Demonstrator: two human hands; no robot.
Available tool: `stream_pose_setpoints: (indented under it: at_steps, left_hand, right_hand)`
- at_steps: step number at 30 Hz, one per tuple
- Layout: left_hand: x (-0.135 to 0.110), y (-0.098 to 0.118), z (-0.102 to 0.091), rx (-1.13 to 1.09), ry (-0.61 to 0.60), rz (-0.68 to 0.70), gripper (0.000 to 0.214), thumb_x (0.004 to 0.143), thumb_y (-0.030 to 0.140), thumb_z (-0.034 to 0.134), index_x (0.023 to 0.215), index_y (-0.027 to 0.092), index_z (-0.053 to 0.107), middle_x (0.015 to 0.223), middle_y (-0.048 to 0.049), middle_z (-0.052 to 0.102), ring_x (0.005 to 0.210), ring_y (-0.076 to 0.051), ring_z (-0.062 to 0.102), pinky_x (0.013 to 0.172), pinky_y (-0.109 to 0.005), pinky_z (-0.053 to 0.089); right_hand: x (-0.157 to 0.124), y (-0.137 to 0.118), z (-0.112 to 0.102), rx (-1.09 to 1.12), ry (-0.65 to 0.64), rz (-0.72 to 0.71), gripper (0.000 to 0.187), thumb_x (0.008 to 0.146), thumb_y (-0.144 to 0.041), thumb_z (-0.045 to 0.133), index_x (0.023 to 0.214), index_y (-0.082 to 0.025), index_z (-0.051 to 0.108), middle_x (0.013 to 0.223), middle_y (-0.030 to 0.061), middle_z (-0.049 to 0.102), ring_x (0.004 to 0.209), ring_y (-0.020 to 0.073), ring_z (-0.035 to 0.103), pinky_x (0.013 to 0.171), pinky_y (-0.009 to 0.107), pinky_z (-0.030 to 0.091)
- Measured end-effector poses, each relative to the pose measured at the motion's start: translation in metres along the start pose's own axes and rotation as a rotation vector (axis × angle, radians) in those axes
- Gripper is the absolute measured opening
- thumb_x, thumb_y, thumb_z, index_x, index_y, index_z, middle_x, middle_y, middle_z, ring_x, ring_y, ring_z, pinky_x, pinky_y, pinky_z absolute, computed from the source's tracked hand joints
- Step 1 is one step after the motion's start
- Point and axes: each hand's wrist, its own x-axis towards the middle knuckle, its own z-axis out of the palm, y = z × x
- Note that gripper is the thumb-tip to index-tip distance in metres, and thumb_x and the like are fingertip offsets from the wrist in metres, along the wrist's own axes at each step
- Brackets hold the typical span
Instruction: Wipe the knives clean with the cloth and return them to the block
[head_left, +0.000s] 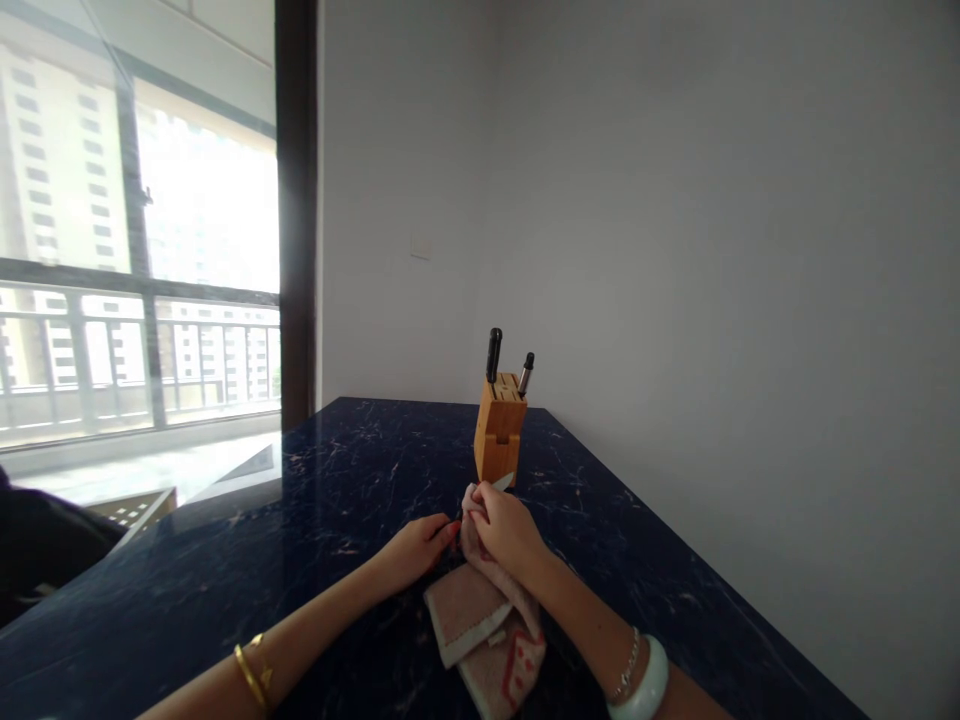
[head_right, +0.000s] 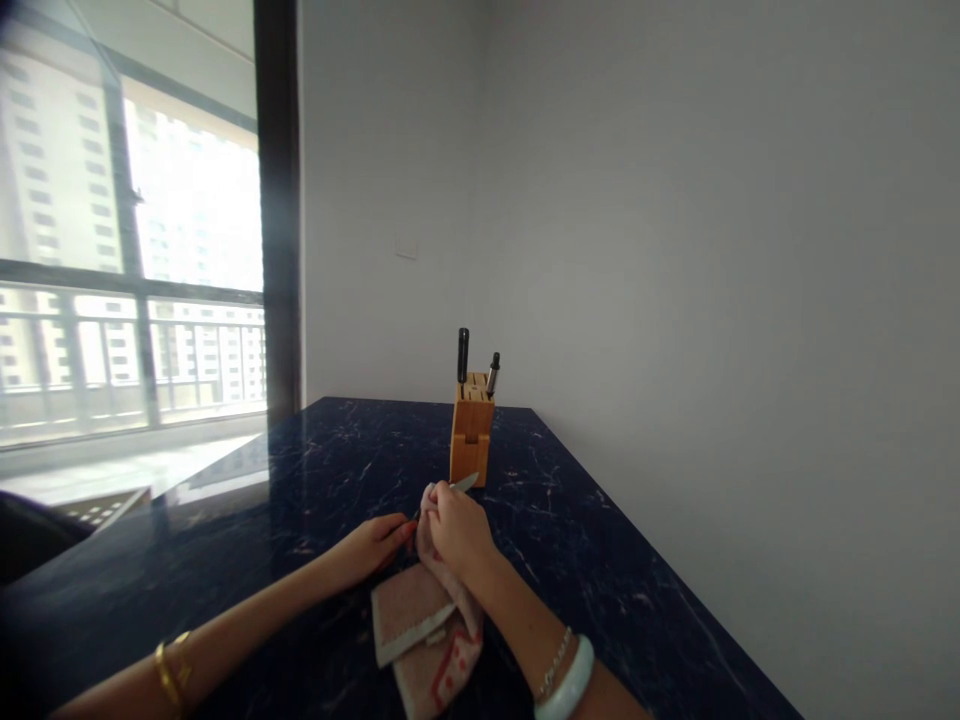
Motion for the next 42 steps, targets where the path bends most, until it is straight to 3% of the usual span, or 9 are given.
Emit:
stream_pose_setpoints:
  at_steps: [4,9,20,25,33,39,42]
  left_hand:
    - [0.0,0.0,0.0,0.086,0.018,0.045,0.04,0.08,0.048,0.026,0.068,0.018,0.049,0.052,0.0038,0.046,0.048,-0.009,0.04,0.046,-0.019,0.027]
    - [-0.001,0.001,-0.003,0.173,0.01,0.085,0.036,0.08,0.045,0.028,0.071,0.018,0.051,0.064,0.0016,0.053,0.057,-0.011,0.047,0.052,-0.019,0.029]
    - [0.001,-0.002,0.0,-0.027,-0.024,-0.004,0.047,0.076,0.057,0.024,0.069,0.017,0.048,0.046,0.0056,0.037,0.042,-0.009,0.033,0.042,-0.019,0.025]
    - [-0.001,0.001,-0.003,0.065,0.012,0.08,0.041,0.077,0.052,0.029,0.067,0.018,0.049,0.053,0.0039,0.045,0.05,-0.009,0.039,0.049,-0.02,0.028]
    - [0.001,-0.004,0.001,-0.077,-0.02,0.0,0.045,0.077,0.055,0.023,0.07,0.018,0.047,0.044,0.0067,0.035,0.041,-0.008,0.032,0.04,-0.019,0.024]
    - [0.001,-0.002,-0.001,0.014,0.007,0.083,0.04,0.077,0.052,0.029,0.067,0.018,0.047,0.052,0.0046,0.043,0.048,-0.008,0.037,0.045,-0.018,0.027]
    - [0.002,-0.005,0.001,-0.067,-0.02,0.044,0.042,0.077,0.054,0.027,0.068,0.018,0.046,0.048,0.0061,0.038,0.044,-0.008,0.034,0.041,-0.018,0.025]
  right_hand:
    - [0.0,-0.001,-0.003,-0.03,-0.022,0.02,0.008,0.076,-0.021,0.041,0.083,-0.02,0.046,0.078,0.0008,0.057,0.072,0.0128,0.053,0.059,0.021,0.028]
    - [0.0,-0.002,-0.003,-0.02,0.039,0.012,0.007,0.076,-0.022,0.042,0.082,-0.02,0.046,0.078,0.0001,0.057,0.073,0.0122,0.053,0.06,0.021,0.028]
    - [-0.002,-0.004,0.004,-0.064,-0.023,0.046,0.01,0.076,-0.019,0.04,0.083,-0.02,0.047,0.078,0.0013,0.058,0.072,0.0129,0.053,0.06,0.022,0.029]
    - [-0.002,-0.006,0.004,-0.017,0.049,0.029,0.009,0.077,-0.022,0.041,0.083,-0.02,0.047,0.083,0.0008,0.058,0.076,0.0122,0.052,0.063,0.021,0.029]
    - [-0.002,-0.001,0.006,-0.048,0.024,0.025,0.008,0.077,-0.023,0.04,0.081,-0.02,0.047,0.078,-0.0003,0.058,0.071,0.0124,0.053,0.059,0.021,0.027]
    - [-0.002,-0.004,0.002,-0.043,0.053,0.038,0.009,0.077,-0.023,0.041,0.082,-0.02,0.047,0.08,-0.0001,0.058,0.073,0.0114,0.053,0.061,0.021,0.027]
    - [-0.002,-0.005,0.003,-0.059,0.018,0.049,0.009,0.076,-0.023,0.041,0.083,-0.02,0.048,0.079,0.0001,0.058,0.072,0.0113,0.053,0.061,0.021,0.027]
